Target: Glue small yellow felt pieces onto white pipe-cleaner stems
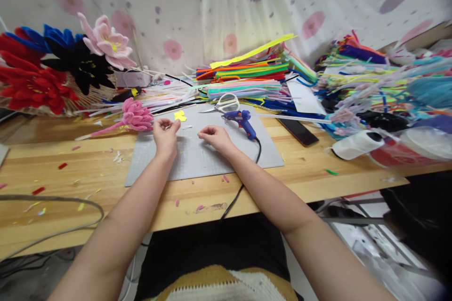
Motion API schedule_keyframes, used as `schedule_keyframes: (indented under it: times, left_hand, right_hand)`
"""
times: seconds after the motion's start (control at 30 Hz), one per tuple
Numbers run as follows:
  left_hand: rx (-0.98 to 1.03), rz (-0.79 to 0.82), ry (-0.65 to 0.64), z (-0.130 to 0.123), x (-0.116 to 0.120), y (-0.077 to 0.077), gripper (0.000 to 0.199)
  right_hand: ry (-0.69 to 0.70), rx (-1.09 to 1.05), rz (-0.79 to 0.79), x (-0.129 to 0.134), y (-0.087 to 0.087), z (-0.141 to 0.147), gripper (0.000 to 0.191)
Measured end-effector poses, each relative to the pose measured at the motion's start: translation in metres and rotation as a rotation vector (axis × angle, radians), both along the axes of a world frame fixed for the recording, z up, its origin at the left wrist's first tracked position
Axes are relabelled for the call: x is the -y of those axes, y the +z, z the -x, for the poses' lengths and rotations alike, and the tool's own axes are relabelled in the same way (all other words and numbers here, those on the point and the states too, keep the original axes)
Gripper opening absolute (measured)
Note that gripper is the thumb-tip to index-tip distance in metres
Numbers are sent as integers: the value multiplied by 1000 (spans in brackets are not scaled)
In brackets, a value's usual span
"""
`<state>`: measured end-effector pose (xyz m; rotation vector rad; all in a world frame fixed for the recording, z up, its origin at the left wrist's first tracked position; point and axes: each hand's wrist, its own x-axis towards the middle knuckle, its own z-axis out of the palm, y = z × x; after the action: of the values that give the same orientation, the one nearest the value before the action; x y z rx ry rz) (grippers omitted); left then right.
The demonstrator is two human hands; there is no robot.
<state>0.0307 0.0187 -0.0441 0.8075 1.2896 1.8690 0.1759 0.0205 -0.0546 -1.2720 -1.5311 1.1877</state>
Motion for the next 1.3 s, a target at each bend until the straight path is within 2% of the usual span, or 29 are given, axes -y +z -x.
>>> schedule_keyframes:
  times: [0.07,0.2,0.4,0.53,0.77,0.9,1.07,1.2,1.3]
  left_hand:
    - [27,26,-24,5,-1,1,30]
    - [-20,92,-169,0,5,5,27]
    - [-37,145,-319,-9,12,8,41]
    - [-140,135,-376,-11,9,6,45]
    - [-459,113,-443,-28,-1,6,56]
    - [-599,117,-431,-32,-4,16,48]
    - [-901,132,-362,-31,-13,29,45]
    - [-1179,178,-303,-31,-24,22,44]
    - [-1367,216,-327,-30,-29,12,41]
  right_hand:
    - [-23,-98,38,1,4,-1,15]
    - [-79,-249,98,3,12,-5,21]
    - [-217,-408,116,1,17,-14,28]
    - [-188,-480,173,0,17,-15,30]
    - [-155,-470,201,2,15,-13,32]
    - [-165,-454,199,0,13,-16,33]
    - [-185,-478,227,-4,15,-23,27]
    - [-220,-471,245,-8,14,-26,20]
    - [-262,-379,183,-11,9,-26,16]
